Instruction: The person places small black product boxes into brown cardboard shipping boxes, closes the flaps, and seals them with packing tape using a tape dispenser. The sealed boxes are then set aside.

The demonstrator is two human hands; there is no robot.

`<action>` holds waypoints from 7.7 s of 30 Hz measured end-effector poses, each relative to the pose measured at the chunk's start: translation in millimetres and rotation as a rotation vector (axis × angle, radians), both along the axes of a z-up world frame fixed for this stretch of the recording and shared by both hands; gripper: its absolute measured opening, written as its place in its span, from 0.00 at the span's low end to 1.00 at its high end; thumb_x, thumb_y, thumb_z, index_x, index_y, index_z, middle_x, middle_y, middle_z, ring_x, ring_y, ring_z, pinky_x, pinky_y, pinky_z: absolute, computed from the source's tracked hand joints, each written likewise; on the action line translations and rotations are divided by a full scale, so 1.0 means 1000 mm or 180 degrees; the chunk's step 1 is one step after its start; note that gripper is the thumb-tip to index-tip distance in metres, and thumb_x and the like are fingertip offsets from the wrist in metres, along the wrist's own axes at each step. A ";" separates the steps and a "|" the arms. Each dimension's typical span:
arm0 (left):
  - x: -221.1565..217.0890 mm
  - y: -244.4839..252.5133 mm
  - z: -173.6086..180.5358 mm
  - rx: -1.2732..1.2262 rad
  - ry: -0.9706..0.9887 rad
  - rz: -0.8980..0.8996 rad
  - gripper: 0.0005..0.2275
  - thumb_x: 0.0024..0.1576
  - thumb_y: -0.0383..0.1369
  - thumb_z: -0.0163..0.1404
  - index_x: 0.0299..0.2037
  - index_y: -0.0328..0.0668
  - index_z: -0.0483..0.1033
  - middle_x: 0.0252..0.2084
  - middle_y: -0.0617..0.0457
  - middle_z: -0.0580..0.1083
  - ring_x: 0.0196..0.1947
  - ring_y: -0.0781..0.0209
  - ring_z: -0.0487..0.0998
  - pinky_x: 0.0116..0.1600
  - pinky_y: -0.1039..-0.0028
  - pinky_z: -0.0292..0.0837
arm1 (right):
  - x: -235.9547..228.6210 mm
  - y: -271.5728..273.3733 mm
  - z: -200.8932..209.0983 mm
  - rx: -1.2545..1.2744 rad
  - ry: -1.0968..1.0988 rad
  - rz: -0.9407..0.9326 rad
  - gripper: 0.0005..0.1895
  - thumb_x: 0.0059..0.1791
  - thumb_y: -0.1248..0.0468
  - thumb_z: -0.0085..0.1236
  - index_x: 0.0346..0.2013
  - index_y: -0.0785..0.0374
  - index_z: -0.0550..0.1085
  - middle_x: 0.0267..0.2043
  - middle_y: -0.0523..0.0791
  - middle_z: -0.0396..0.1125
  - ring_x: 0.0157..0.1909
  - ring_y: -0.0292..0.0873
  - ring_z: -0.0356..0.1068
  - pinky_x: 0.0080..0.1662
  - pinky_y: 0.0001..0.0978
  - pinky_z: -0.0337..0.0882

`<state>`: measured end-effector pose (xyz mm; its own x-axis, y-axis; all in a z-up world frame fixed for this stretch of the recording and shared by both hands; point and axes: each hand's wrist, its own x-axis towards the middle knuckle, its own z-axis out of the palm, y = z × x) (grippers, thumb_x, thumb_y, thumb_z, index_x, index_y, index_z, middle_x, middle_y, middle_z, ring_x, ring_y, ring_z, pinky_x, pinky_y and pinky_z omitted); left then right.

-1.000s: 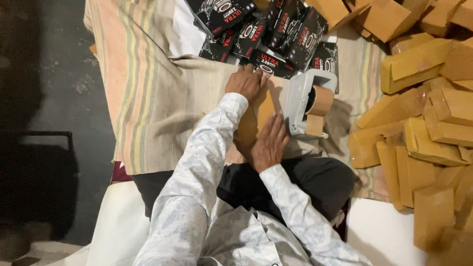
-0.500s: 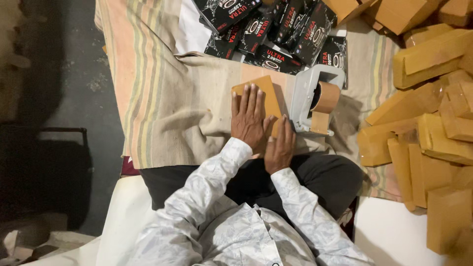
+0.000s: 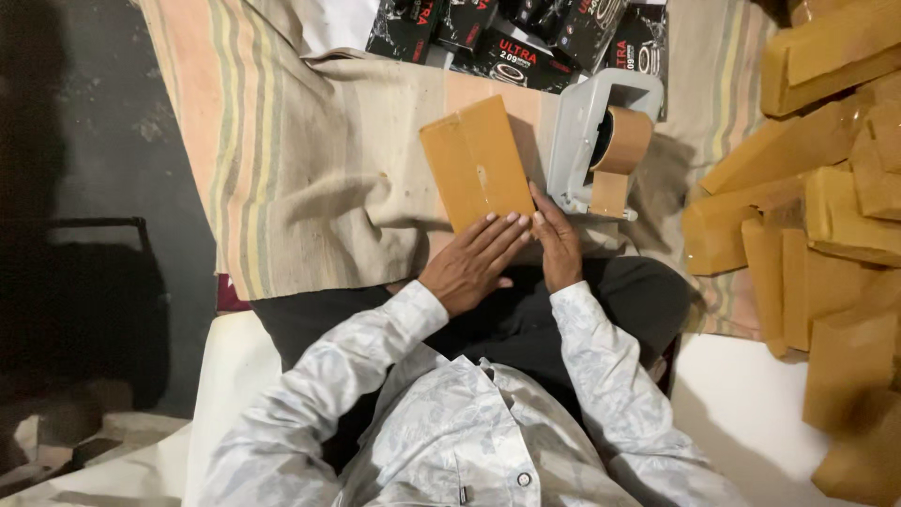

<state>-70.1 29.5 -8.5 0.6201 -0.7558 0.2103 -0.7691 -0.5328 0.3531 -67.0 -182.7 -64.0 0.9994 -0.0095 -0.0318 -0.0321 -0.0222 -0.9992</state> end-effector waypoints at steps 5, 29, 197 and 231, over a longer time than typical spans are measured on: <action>0.027 0.026 -0.004 0.0244 -0.0559 -0.0763 0.33 0.61 0.42 0.47 0.75 0.33 0.54 0.78 0.45 0.53 0.79 0.53 0.50 0.80 0.59 0.42 | 0.013 0.003 0.013 -0.0423 -0.0162 0.0092 0.22 0.60 0.67 0.42 0.69 0.66 0.66 0.72 0.49 0.62 0.74 0.43 0.59 0.72 0.34 0.57; 0.183 0.002 -0.007 0.0507 -0.0279 0.0336 0.33 0.64 0.60 0.35 0.72 0.46 0.55 0.76 0.50 0.55 0.69 0.48 0.63 0.69 0.54 0.57 | 0.014 0.023 0.001 -0.1680 -0.0769 -0.0640 0.19 0.61 0.65 0.38 0.65 0.64 0.69 0.65 0.52 0.69 0.66 0.52 0.68 0.64 0.38 0.66; 0.091 0.022 -0.044 -0.0016 -0.0568 0.2365 0.19 0.68 0.33 0.47 0.68 0.39 0.73 0.74 0.29 0.61 0.75 0.28 0.54 0.73 0.38 0.48 | 0.002 -0.068 0.000 0.0161 0.0035 -0.2232 0.16 0.56 0.59 0.54 0.31 0.68 0.77 0.25 0.43 0.72 0.25 0.31 0.66 0.31 0.25 0.68; 0.093 -0.075 -0.021 -0.0045 -0.0108 0.1836 0.30 0.58 0.38 0.45 0.71 0.34 0.60 0.73 0.36 0.59 0.74 0.37 0.55 0.76 0.45 0.43 | 0.241 -0.495 0.119 -0.0334 -0.0165 -0.2767 0.18 0.55 0.56 0.55 0.58 0.55 0.69 0.53 0.44 0.72 0.36 0.41 0.76 0.30 0.31 0.72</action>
